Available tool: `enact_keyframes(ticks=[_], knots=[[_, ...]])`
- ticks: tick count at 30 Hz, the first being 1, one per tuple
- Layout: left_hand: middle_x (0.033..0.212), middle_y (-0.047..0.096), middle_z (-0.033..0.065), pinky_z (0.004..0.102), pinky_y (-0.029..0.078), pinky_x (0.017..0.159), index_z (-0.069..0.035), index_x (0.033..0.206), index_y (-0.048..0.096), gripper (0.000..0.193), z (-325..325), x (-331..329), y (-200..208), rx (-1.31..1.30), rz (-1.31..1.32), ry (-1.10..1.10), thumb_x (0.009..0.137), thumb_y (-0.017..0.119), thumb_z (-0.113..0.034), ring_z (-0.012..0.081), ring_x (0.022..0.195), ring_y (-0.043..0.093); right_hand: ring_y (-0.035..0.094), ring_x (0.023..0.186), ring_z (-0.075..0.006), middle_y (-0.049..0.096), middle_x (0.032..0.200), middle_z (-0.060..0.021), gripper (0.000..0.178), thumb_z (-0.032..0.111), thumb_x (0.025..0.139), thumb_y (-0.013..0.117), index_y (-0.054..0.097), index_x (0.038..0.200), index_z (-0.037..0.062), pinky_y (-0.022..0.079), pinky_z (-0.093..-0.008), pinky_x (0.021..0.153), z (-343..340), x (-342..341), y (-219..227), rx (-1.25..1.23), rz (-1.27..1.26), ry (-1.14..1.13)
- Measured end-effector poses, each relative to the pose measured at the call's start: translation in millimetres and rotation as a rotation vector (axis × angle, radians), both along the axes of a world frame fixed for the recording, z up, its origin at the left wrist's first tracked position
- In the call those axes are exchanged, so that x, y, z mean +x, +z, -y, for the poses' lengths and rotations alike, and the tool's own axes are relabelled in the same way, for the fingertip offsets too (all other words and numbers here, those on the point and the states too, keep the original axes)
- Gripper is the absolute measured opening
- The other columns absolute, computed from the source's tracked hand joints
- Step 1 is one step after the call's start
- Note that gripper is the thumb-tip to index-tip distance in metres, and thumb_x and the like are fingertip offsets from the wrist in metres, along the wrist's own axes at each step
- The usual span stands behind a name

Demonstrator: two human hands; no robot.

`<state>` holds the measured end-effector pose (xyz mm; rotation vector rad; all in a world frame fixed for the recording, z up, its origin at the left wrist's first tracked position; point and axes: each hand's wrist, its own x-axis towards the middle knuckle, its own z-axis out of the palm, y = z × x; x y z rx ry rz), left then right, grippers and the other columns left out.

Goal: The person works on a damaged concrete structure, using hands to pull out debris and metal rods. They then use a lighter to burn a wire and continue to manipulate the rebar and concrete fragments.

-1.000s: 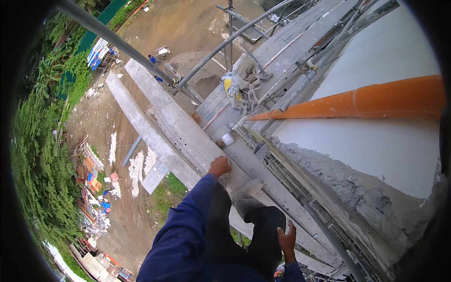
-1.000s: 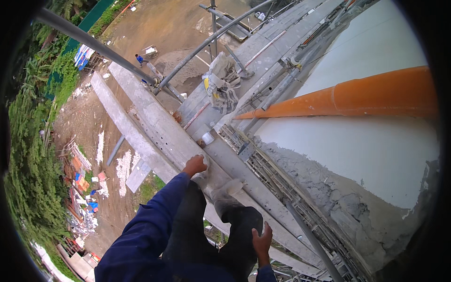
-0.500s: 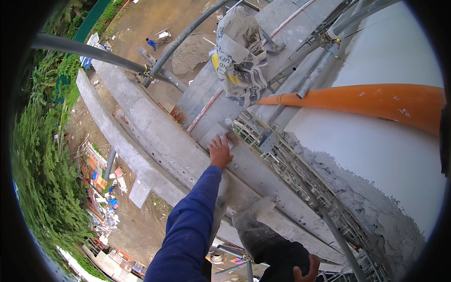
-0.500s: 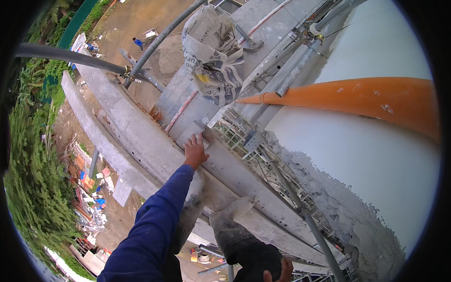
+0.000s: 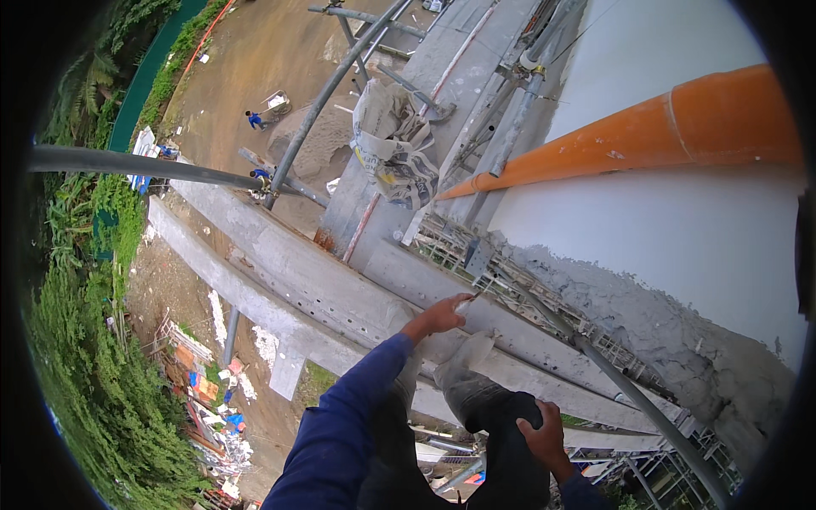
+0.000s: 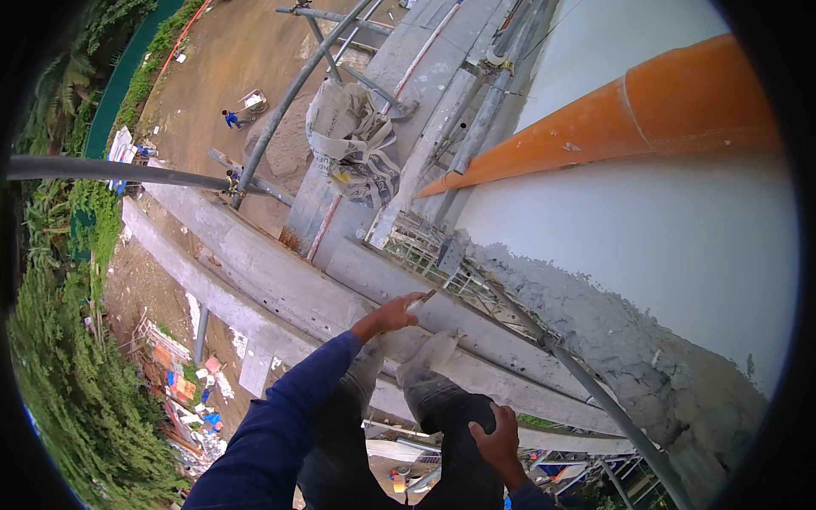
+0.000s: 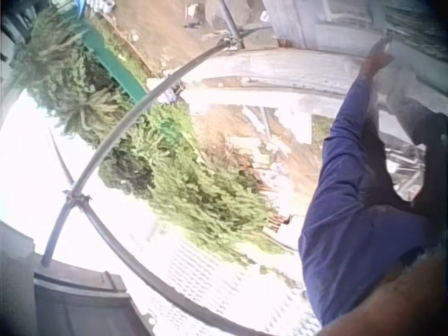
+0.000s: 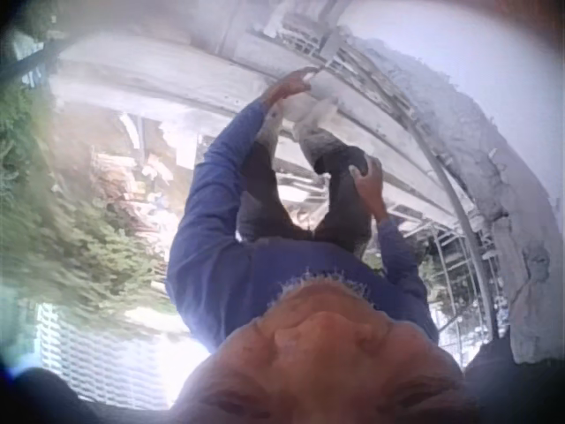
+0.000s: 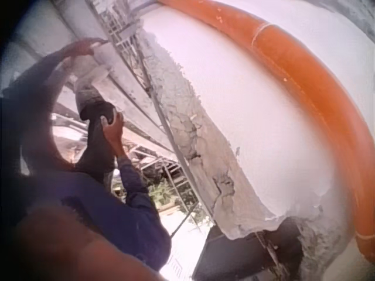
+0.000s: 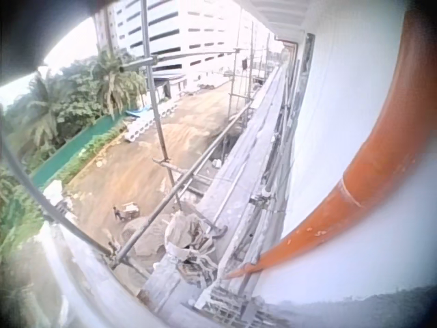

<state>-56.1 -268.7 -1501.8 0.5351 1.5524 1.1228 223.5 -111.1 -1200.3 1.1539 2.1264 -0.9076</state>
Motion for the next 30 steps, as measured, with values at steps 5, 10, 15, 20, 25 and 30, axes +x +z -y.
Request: enact_keyframes(ticks=[5,10,15,20,25,30], knots=[[0.102,0.066,0.0188,0.0439,0.061,0.067,-0.001,0.131,0.050,0.049,-1.3,15.1,106.9,-0.298,0.763,0.158,0.085,0.064,-0.011,0.0287,0.086,0.071,0.054,0.117,-0.0409,0.058,0.124,-0.0220,0.059,0.035,0.080,0.074,0.059,0.126,-0.0007,0.043,-0.0476,0.101,3.0,0.7,13.1,0.062,-0.043,0.115],[0.103,0.063,0.0196,0.0515,0.062,0.069,0.003,0.126,0.046,0.046,-1.0,36.8,143.0,-0.434,1.237,0.335,0.088,0.064,-0.015,0.0365,0.085,0.068,0.060,0.116,-0.0327,0.059,0.127,-0.0206,0.058,0.039,0.089,0.068,0.056,0.130,-0.0006,0.048,-0.0435,0.094,1.0,-39.2,-24.2,-0.273,-0.136,-0.435],[0.104,0.066,0.0198,0.0503,0.060,0.077,0.004,0.120,0.054,0.041,-28.1,74.9,145.7,-0.382,1.295,0.340,0.088,0.066,-0.018,0.0364,0.089,0.069,0.067,0.086,-0.0271,0.065,0.103,-0.0120,0.059,0.050,0.091,0.066,0.057,0.126,0.0039,0.056,-0.0424,0.071,-9.7,-76.6,-67.2,-0.668,-0.009,-1.067],[0.105,0.069,0.0174,0.0468,0.058,0.081,0.005,0.112,0.063,0.035,-47.9,116.7,153.9,-0.448,1.118,0.302,0.087,0.066,-0.021,0.0307,0.089,0.070,0.065,0.087,-0.0256,0.065,0.105,-0.0101,0.042,0.042,0.094,0.066,0.060,0.122,0.0107,0.054,-0.0504,0.076,-7.7,-41.7,-130.7,-0.799,-0.136,-1.239],[0.104,0.068,0.0146,0.0430,0.058,0.078,0.003,0.124,0.056,0.048,-56.3,135.3,186.4,-0.323,1.000,0.383,0.082,0.072,-0.014,0.0285,0.090,0.069,0.062,0.100,-0.0295,0.064,0.110,-0.0079,0.036,0.035,0.094,0.065,0.061,0.122,0.0127,0.047,-0.0592,0.087,-15.9,-31.7,-100.4,-0.728,-0.031,-1.292],[0.103,0.067,0.0129,0.0397,0.056,0.074,0.000,0.131,0.052,0.058,-65.4,159.6,222.7,-0.434,0.603,0.552,0.078,0.073,-0.010,0.0252,0.089,0.068,0.062,0.102,-0.0269,0.065,0.108,-0.0069,0.036,0.039,0.096,0.061,0.062,0.122,0.0126,0.046,-0.0537,0.092,-13.6,-33.9,-88.5,-0.833,0.061,-1.220]])
